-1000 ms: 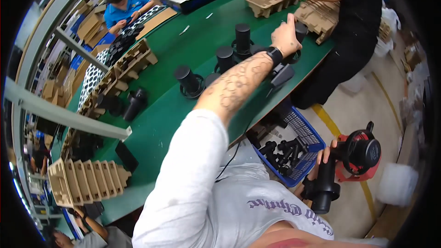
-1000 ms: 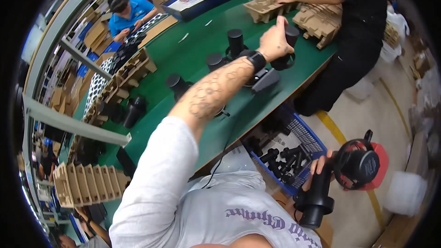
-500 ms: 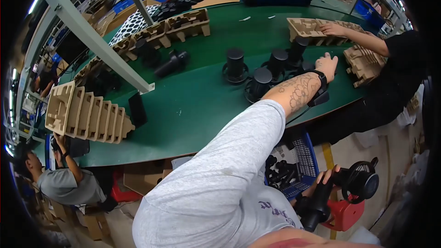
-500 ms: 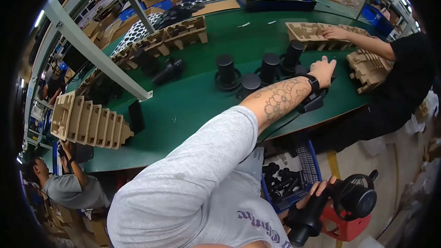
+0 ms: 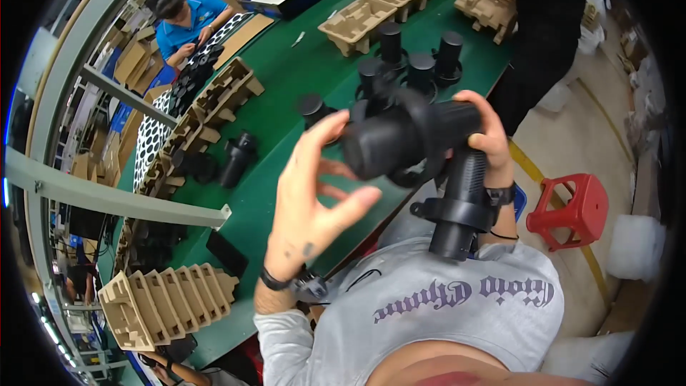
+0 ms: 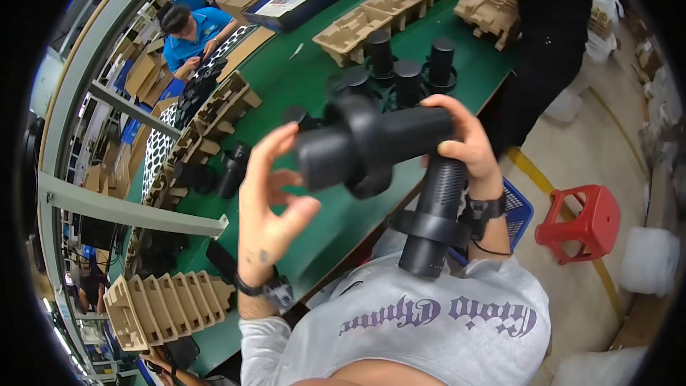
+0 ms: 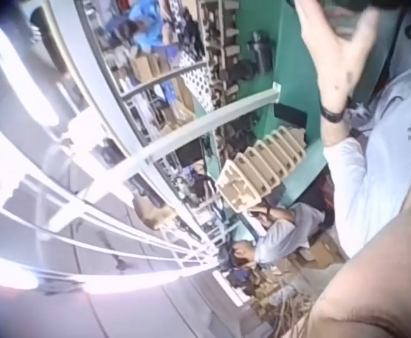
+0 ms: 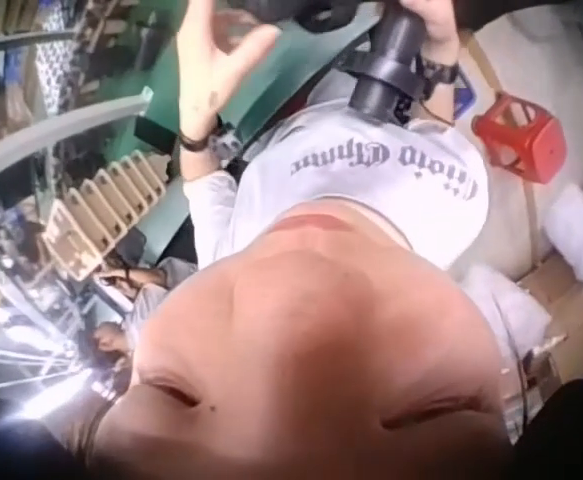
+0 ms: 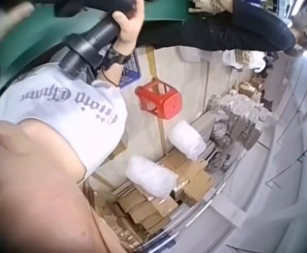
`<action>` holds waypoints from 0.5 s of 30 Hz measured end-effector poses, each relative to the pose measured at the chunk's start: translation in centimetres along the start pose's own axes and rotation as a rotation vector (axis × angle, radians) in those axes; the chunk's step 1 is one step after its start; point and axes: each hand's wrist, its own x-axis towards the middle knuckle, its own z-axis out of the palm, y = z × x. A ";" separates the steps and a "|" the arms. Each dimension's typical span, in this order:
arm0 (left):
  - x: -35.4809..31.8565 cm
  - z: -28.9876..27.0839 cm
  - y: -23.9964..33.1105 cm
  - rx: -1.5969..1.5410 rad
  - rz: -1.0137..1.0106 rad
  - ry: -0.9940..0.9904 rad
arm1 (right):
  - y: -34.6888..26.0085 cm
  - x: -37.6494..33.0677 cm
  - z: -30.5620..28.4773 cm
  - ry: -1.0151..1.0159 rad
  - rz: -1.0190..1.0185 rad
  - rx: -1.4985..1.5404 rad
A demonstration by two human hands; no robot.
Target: The person picks up a microphone and a shock mount, fits the microphone into the mount, and rotates the dial on the microphone base. They repeat this assembly process with several more units before placing them into cardboard trays.
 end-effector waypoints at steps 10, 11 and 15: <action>-4.1 -2.3 -3.2 0.271 0.489 0.390 | 5.5 4.6 7.0 -0.193 0.213 0.271; -4.0 -2.5 -3.0 0.255 0.493 0.390 | 5.7 4.7 7.1 -0.185 0.227 0.315; -3.1 -2.5 -3.3 0.254 0.509 0.384 | 5.2 5.0 7.2 -0.209 0.257 0.383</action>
